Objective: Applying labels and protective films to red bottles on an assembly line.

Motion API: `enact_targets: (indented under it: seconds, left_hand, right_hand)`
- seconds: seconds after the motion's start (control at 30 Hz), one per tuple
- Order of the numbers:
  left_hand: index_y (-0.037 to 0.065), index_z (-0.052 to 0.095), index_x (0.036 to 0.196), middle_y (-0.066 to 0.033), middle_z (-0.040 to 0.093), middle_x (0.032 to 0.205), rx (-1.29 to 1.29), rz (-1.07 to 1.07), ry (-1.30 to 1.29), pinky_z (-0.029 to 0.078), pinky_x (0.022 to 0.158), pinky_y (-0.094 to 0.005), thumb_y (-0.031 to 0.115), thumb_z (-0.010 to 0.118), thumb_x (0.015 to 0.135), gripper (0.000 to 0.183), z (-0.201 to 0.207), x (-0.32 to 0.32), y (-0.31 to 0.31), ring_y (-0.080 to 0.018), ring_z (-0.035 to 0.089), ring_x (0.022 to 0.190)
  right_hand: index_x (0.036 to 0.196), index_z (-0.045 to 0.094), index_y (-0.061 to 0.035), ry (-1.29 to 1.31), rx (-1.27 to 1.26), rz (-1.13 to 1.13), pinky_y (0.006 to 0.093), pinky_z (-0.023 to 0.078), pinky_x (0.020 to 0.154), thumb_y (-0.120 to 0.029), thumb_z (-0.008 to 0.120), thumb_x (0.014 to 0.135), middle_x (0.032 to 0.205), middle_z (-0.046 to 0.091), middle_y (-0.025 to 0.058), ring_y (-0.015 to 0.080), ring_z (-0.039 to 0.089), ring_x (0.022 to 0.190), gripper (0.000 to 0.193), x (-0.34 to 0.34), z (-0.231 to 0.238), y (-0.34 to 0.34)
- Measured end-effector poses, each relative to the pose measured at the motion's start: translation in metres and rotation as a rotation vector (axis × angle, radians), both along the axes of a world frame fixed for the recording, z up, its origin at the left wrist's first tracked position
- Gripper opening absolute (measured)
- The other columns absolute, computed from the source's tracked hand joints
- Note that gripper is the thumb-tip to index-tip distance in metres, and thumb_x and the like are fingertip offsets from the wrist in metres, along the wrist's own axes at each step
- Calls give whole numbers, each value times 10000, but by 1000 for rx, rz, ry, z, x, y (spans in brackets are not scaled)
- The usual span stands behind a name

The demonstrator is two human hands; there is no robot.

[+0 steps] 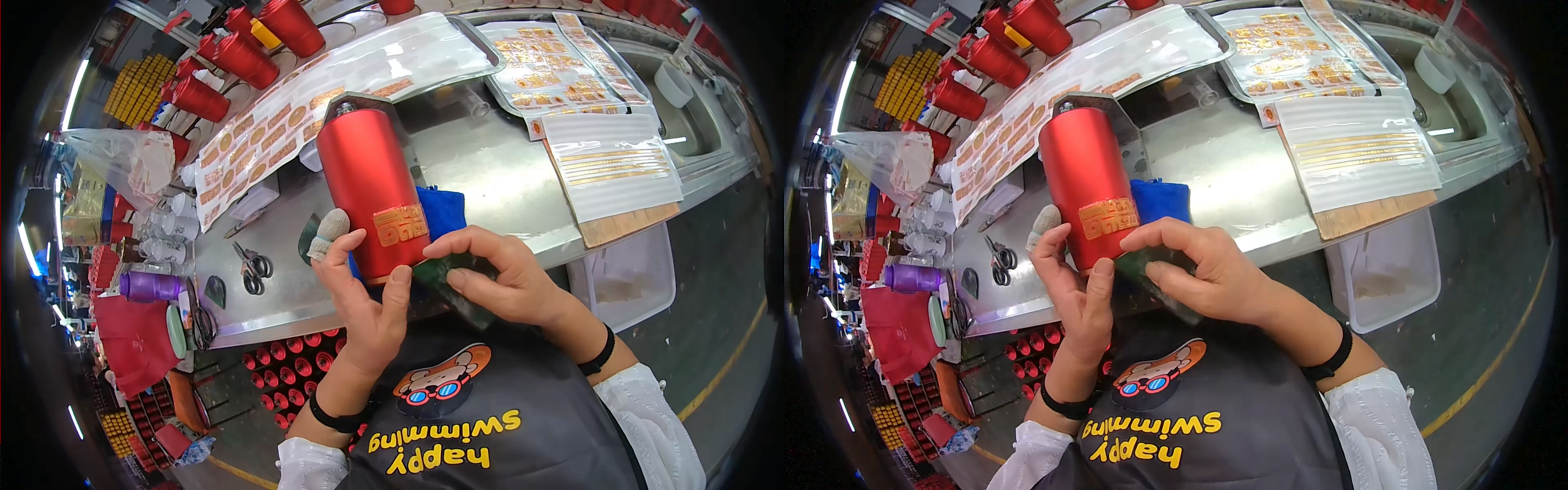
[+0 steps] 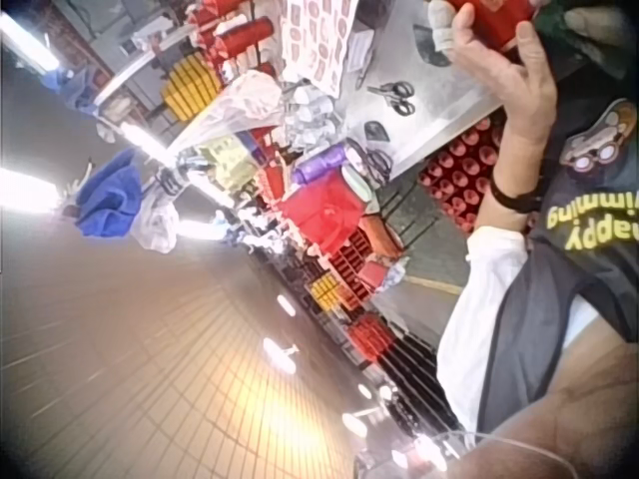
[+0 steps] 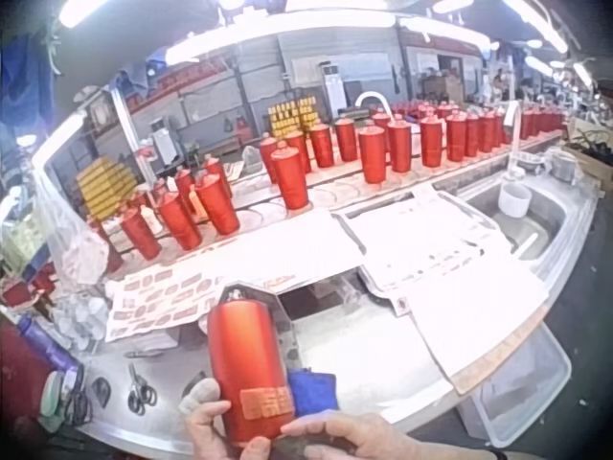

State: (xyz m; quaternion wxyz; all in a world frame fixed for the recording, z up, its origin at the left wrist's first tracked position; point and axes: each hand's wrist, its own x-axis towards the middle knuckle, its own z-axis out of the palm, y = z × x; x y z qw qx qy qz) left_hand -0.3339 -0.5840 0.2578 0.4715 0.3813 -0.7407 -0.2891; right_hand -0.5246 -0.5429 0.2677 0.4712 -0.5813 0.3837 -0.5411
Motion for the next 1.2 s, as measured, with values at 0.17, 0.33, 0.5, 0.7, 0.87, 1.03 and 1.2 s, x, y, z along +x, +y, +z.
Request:
enact_targets:
  seconds: [0.17, 0.33, 0.5, 0.7, 0.87, 1.03, 1.2]
  left_hand:
    - [-17, 383, 1262, -228, 324, 1351, 2, 2, -13, 191, 1082, -425, 159, 623, 866, 495, 0, 1, 0, -333, 313, 1257]
    - [-15, 388, 1253, -204, 351, 1313, 28, -14, 70, 202, 1073, -425, 139, 607, 870, 467, -3, 1, 0, -320, 317, 1250]
    - [12, 466, 1148, -176, 456, 1184, -121, 37, 125, 282, 1005, -419, 83, 615, 848, 342, 0, 13, 6, -311, 398, 1133]
    - [46, 450, 1059, -146, 500, 1069, -377, -57, -324, 327, 959, -368, 11, 558, 882, 210, 7, 25, 9, -256, 426, 1064]
    - [34, 410, 1136, -142, 406, 1204, -217, -55, -148, 318, 982, -358, 8, 556, 882, 295, 4, 10, 6, -218, 415, 1115]
    - [80, 542, 988, -134, 560, 1018, -449, 16, -202, 354, 858, -428, 33, 650, 770, 248, 3, 17, 6, -297, 446, 960]
    - [150, 602, 838, -44, 515, 821, -737, 17, -449, 399, 760, -403, 70, 663, 672, 194, 8, 27, 2, -270, 469, 919]
  right_hand:
    - [1138, 596, -21, 44, 22, 12, 251, 483, 681, -41, 557, 851, 884, 669, 63, 93, 612, 760, 290, -3, -1, -1]
    - [1139, 596, -23, 40, 66, 30, 253, 482, 677, -42, 553, 854, 868, 667, 57, 92, 611, 753, 289, -2, -1, 0]
    - [1142, 597, -29, 3, 82, 6, 252, 484, 692, -43, 550, 856, 887, 667, 60, 94, 614, 774, 290, -5, -2, 1]
    - [1142, 599, -32, 31, 56, -18, 250, 486, 703, -37, 545, 856, 891, 665, 58, 94, 616, 788, 291, -8, -3, 3]
    - [1145, 597, -34, 36, 45, 11, 246, 486, 689, -37, 547, 855, 886, 665, 56, 88, 615, 766, 294, -8, -3, 2]
    - [1148, 593, -32, 61, 88, 31, 242, 484, 671, -34, 545, 857, 875, 663, 47, 84, 611, 746, 295, -9, -3, 2]
    - [1147, 593, -28, 23, 82, 6, 248, 490, 688, -31, 543, 860, 887, 666, 47, 85, 612, 764, 292, -11, -4, 2]
